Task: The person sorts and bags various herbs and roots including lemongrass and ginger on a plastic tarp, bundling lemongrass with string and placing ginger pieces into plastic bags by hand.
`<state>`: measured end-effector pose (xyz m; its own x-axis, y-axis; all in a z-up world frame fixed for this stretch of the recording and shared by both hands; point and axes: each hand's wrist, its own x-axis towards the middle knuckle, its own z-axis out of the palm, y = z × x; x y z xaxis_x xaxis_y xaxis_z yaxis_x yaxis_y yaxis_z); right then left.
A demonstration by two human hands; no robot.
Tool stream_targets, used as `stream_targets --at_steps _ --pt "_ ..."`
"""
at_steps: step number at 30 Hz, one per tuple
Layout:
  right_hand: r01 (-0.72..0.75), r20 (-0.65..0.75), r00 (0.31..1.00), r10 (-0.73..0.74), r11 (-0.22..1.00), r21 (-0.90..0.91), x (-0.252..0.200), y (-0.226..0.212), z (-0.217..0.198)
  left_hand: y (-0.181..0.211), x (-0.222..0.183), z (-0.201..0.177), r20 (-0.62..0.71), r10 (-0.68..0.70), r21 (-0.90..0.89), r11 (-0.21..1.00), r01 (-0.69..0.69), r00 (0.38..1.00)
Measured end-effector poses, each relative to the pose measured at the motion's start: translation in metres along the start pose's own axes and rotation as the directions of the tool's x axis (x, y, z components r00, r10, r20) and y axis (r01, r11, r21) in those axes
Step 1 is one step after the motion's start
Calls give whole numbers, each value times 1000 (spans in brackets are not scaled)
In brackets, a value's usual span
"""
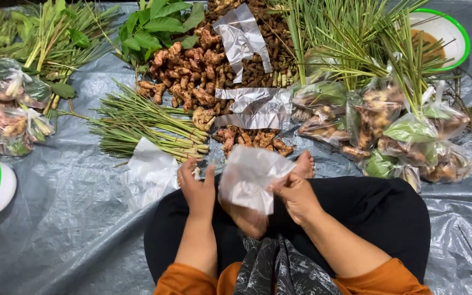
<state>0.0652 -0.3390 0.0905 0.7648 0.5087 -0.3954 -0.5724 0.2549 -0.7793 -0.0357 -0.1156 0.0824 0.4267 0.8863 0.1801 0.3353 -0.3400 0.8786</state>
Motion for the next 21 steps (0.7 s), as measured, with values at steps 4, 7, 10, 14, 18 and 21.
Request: stream_targets --at_steps 4,7,10,14,18,21 --pt "139 -104 983 -152 982 -126 10 11 -6 54 -45 -2 181 240 -265 946 -188 954" --pt "-36 269 963 -1 991 132 27 39 -49 70 -95 31 511 379 -811 509 287 771" --pt "-84 277 960 47 989 124 37 42 -45 56 -103 61 684 283 -670 607 427 672" --pt "-36 -103 994 32 998 -43 38 37 -33 58 -90 55 760 -168 -192 864 465 627" --pt "221 -68 941 -333 752 -621 28 -25 -13 23 -25 43 503 -233 488 871 -51 832" --pt "166 -64 851 -522 381 -910 57 -18 -48 -37 0 44 319 -634 -768 262 584 705"
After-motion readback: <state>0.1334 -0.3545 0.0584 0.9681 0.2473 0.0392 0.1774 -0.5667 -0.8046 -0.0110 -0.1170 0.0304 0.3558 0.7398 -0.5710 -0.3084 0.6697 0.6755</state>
